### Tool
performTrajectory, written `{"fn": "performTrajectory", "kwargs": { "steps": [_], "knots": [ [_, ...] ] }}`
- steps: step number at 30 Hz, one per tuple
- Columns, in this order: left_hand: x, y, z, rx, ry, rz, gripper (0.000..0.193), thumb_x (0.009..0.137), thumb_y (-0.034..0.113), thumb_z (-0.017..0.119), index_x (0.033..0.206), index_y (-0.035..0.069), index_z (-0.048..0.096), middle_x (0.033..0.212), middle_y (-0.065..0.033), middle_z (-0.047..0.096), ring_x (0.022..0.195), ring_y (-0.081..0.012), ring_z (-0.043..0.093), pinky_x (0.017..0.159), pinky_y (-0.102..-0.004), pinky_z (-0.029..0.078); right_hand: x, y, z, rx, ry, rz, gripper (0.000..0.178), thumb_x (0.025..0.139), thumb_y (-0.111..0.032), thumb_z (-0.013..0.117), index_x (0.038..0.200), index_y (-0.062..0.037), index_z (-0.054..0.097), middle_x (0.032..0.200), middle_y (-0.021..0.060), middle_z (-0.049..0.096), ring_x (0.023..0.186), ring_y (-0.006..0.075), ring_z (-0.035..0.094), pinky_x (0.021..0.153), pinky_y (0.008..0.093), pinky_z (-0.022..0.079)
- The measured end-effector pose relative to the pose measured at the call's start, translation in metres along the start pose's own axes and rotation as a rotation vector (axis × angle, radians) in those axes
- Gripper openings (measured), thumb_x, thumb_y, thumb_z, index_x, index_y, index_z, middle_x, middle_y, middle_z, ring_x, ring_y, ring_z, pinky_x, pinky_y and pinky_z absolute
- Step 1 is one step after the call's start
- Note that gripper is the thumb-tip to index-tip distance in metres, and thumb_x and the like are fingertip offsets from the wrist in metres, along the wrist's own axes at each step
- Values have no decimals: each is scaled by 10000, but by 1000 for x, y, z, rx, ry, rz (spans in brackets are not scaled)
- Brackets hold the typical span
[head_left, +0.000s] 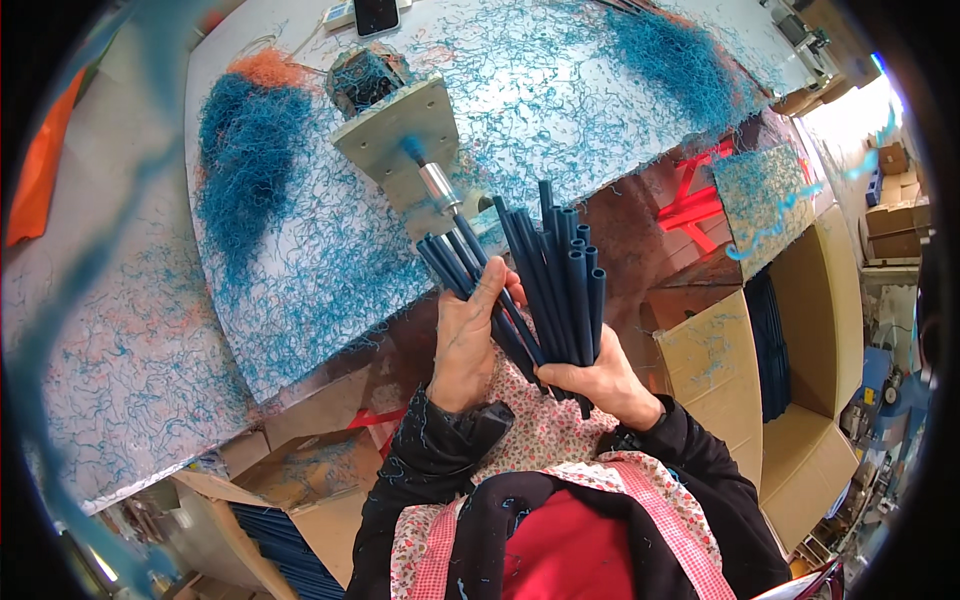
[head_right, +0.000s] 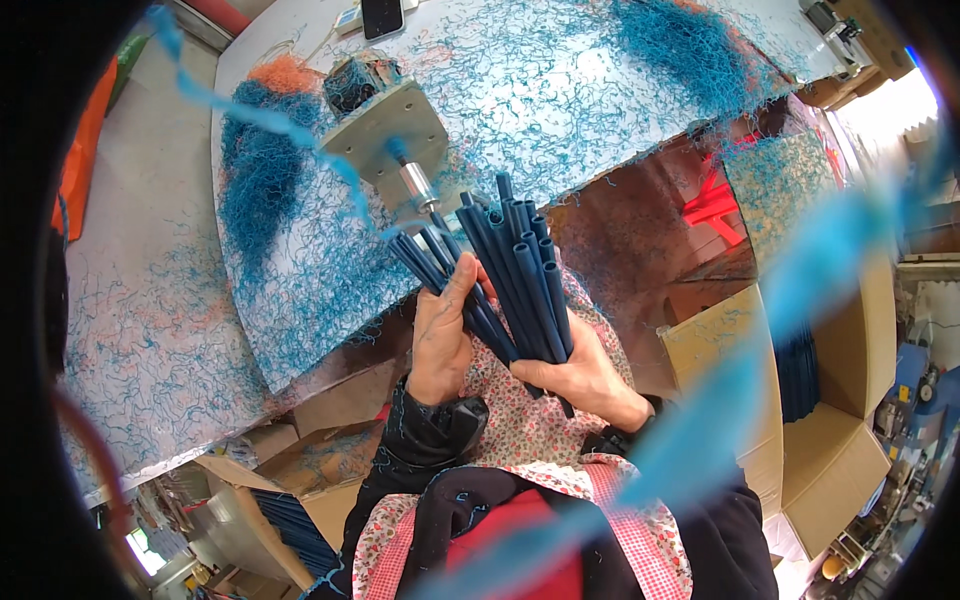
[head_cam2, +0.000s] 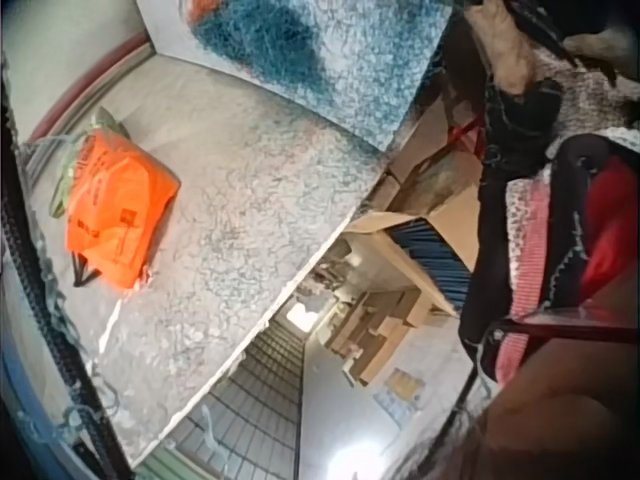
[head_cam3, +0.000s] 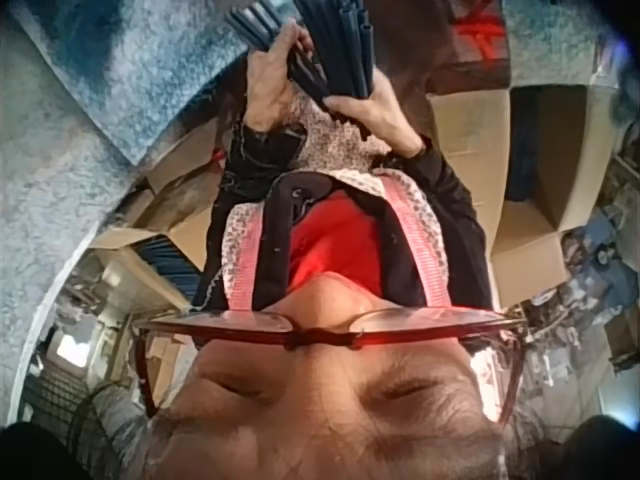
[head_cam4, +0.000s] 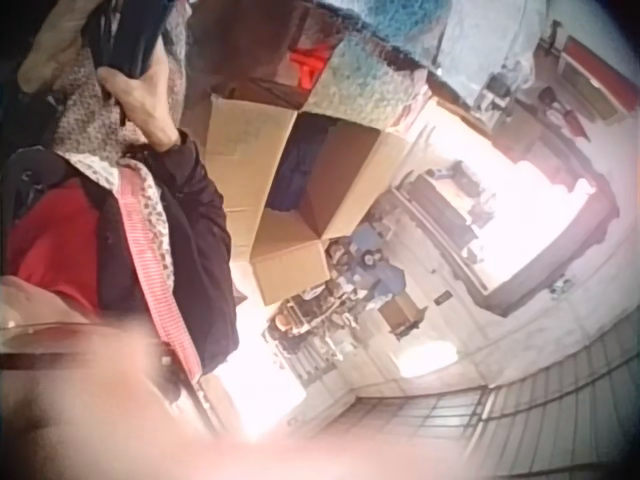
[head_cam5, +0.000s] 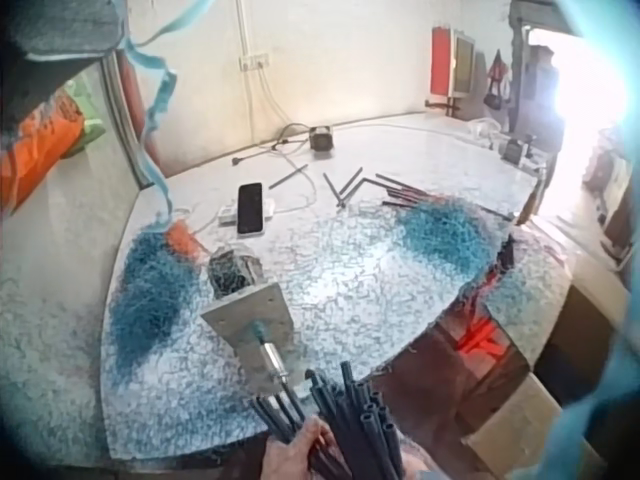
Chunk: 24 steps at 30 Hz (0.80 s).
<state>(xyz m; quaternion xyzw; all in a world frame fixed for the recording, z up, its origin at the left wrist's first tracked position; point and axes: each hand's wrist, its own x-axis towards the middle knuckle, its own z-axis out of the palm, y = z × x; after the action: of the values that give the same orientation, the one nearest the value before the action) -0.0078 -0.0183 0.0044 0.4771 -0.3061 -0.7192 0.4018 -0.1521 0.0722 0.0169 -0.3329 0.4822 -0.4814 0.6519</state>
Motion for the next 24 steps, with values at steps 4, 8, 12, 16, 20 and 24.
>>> {"fn": "performTrajectory", "kwargs": {
  "steps": [4, 8, 12, 16, 20, 24],
  "knots": [
    [9, -1, -4, 37, -18, 76, 357, 915, 395, 657, 867, 41, 657, 748, -21, 630, 714, -89, 575, 668, -237, 436, 8, -4, -4, -41, -19, 141, 635, 752, -4, 726, 1331, -9, 464, 1072, 25, 596, 916, 86, 556, 765, 261, 481],
    [-12, -5, -7, 176, -29, 87, 347, 921, 381, 653, 901, 36, 690, 801, -28, 664, 744, -79, 581, 675, -245, 431, -7, 4, -8, -97, -25, 27, 668, 734, -18, 736, 1337, -19, 448, 1142, 33, 559, 1049, 111, 516, 903, 297, 437],
    [-30, -6, -4, 76, -102, 190, 287, 937, 327, 637, 959, 50, 706, 852, -39, 689, 783, -82, 589, 708, -245, 424, -14, 19, -16, -224, -19, -50, 678, 728, -29, 746, 1335, -23, 444, 1134, 34, 565, 1031, 118, 526, 885, 293, 443],
    [-36, -4, 2, 35, -132, 250, 276, 934, 315, 642, 953, 46, 703, 860, -35, 688, 807, -86, 596, 726, -247, 425, -15, 29, -21, -296, -37, -131, 680, 726, -44, 758, 1333, -32, 450, 1132, 45, 573, 1011, 126, 539, 874, 299, 450],
    [-31, -8, -3, 83, -98, 242, 282, 933, 321, 649, 947, 43, 695, 809, -23, 675, 776, -96, 621, 711, -246, 461, -18, 22, -16, -410, -44, -187, 653, 729, -44, 762, 1311, -17, 470, 1099, 55, 599, 989, 142, 563, 876, 310, 460],
    [-17, -5, 0, 18, -29, 99, 346, 915, 367, 666, 920, 21, 688, 758, -28, 664, 651, -89, 615, 585, -230, 485, -11, 14, -4, 54, -58, 75, 627, 764, -40, 746, 1327, -9, 474, 994, 64, 638, 863, 121, 611, 775, 280, 507]
  ]
}}
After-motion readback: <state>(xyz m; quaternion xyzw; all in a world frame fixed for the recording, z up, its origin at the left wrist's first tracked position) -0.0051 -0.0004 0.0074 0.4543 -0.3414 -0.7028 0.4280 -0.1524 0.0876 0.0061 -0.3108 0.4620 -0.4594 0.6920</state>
